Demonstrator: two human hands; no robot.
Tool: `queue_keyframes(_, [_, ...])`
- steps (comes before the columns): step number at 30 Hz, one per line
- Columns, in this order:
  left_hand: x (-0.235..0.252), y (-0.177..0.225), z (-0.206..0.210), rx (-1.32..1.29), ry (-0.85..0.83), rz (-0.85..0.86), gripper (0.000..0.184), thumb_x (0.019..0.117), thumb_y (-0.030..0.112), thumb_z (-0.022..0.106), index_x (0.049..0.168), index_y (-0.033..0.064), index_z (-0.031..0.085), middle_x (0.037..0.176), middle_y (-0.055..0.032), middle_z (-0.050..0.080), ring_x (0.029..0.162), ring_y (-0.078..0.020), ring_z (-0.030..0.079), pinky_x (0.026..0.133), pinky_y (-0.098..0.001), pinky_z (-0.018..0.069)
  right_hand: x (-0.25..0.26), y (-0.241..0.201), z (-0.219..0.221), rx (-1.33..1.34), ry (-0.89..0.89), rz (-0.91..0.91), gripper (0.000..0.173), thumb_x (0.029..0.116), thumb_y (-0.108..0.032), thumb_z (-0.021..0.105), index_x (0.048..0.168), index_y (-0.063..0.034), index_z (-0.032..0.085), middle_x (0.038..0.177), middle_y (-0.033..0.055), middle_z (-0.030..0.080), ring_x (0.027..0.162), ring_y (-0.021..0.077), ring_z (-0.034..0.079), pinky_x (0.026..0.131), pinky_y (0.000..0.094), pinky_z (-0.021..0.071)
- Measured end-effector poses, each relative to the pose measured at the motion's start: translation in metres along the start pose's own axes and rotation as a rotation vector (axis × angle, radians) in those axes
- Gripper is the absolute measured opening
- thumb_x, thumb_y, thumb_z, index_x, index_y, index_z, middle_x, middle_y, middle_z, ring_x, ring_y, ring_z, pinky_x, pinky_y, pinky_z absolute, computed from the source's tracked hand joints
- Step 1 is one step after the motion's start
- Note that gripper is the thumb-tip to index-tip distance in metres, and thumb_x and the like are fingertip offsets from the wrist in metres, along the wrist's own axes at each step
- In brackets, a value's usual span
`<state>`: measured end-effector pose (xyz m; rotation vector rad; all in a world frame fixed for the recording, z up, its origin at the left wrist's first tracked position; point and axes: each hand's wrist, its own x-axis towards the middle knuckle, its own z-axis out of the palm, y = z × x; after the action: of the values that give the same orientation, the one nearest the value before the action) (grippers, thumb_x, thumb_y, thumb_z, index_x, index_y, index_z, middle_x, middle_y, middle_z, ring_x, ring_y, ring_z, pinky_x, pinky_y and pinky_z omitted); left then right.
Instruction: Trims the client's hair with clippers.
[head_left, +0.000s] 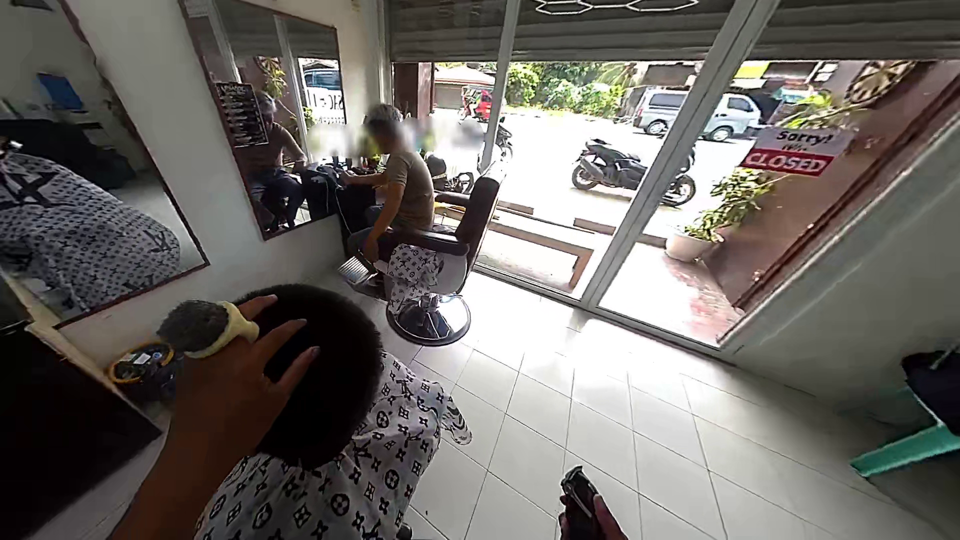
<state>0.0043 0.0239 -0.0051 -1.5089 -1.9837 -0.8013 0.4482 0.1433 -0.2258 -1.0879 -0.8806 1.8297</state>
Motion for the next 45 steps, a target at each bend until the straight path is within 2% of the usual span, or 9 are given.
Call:
queue_keyframes(4, [-0.011,0.018,-0.011,0.124,0.083,-0.072,0.060,0.0977,0.052,0.057,0.143,0.0117,0.061,0.144,-0.0239,0.056,0.130,-0.0465,0.055,0.100,-0.0684,0.0422,0.071,-0.012,0.007,-0.102,-0.226,0.081,0.060,0.1089,-0.047,0.012,0.117,-0.0059,0.054,0.074,0.0005,0.068,0.057,0.0116,0.065,0.052,0.0274,0.0579])
queue_keyframes(8, [-0.030,0.056,-0.009,0.281,0.167,-0.102,0.048,0.1016,0.044,0.056,0.138,0.0146,0.066,0.140,-0.0223,0.059,0.128,-0.0405,0.057,0.098,-0.0599,0.0468,0.137,-0.013,0.032,-0.137,-0.488,0.183,0.063,0.1084,-0.050,0.009,0.117,-0.0071,0.054,0.073,0.0004,0.068,0.056,0.0120,0.065,0.051,0.0276,0.0578])
queue_keyframes(11, [-0.038,0.089,0.007,0.361,-0.014,-0.181,0.046,0.1031,0.048,0.052,0.136,0.0185,0.067,0.148,-0.0186,0.054,0.137,-0.0370,0.051,0.105,-0.0592,0.0436,0.168,-0.023,0.048,-0.163,-0.660,0.198,0.060,0.1087,-0.049,0.012,0.114,-0.0072,0.055,0.071,0.0012,0.069,0.054,0.0120,0.065,0.051,0.0275,0.0578])
queue_keyframes(16, [-0.032,0.121,0.024,0.465,-0.262,-0.412,0.059,0.0948,0.041,0.070,0.150,0.0265,0.054,0.164,-0.0174,0.034,0.153,-0.0379,0.028,0.117,-0.0613,0.0278,0.211,-0.030,0.067,-0.204,-0.946,0.227,0.052,0.1094,-0.044,0.016,0.113,-0.0089,0.055,0.074,-0.0003,0.071,0.057,0.0114,0.066,0.052,0.0271,0.0583])
queue_keyframes(19, [-0.033,0.121,0.031,0.520,-0.228,-0.438,0.060,0.0927,0.033,0.074,0.149,0.0271,0.055,0.163,-0.0167,0.037,0.152,-0.0368,0.030,0.119,-0.0587,0.0284,0.222,-0.027,0.066,-0.241,-1.034,0.300,0.051,0.1092,-0.043,0.019,0.114,-0.0080,0.055,0.077,0.0010,0.071,0.058,0.0118,0.067,0.052,0.0272,0.0582])
queue_keyframes(28, [-0.025,0.101,0.030,0.521,-0.184,-0.406,0.065,0.0892,0.029,0.078,0.150,0.0265,0.055,0.162,-0.0154,0.039,0.150,-0.0341,0.035,0.120,-0.0541,0.0309,0.212,-0.038,0.069,-0.327,-1.090,0.294,0.049,0.1092,-0.038,0.016,0.116,-0.0058,0.052,0.076,0.0034,0.069,0.056,0.0124,0.065,0.051,0.0265,0.0571])
queue_keyframes(35, [-0.012,0.070,0.024,0.445,-0.220,-0.369,0.069,0.0893,0.035,0.076,0.153,0.0269,0.051,0.163,-0.0167,0.037,0.147,-0.0393,0.039,0.115,-0.0613,0.0329,0.175,-0.039,0.103,-0.201,-0.992,0.235,0.060,0.0967,-0.056,0.050,0.124,-0.0024,0.051,0.079,0.0058,0.068,0.058,0.0142,0.064,0.051,0.0287,0.0571])
queue_keyframes(41, [-0.015,0.055,0.025,0.383,-0.192,-0.328,0.076,0.0866,0.039,0.078,0.155,0.0211,0.048,0.163,-0.0195,0.035,0.148,-0.0406,0.036,0.117,-0.0628,0.0284,0.134,-0.029,0.144,-0.146,-1.002,0.210,0.045,0.0941,-0.035,0.052,0.125,-0.0029,0.047,0.080,0.0046,0.066,0.060,0.0141,0.065,0.054,0.0293,0.0576])
queue_keyframes(45, [-0.025,0.053,0.035,0.380,-0.165,-0.265,0.098,0.0740,0.038,0.089,0.158,0.0209,0.042,0.168,-0.0163,0.026,0.155,-0.0407,0.021,0.120,-0.0643,0.0208,0.104,-0.022,0.176,-0.289,-0.934,0.125,0.039,0.0853,-0.010,0.064,0.118,0.0018,0.048,0.070,0.0042,0.062,0.052,0.0141,0.061,0.051,0.0297,0.0572])
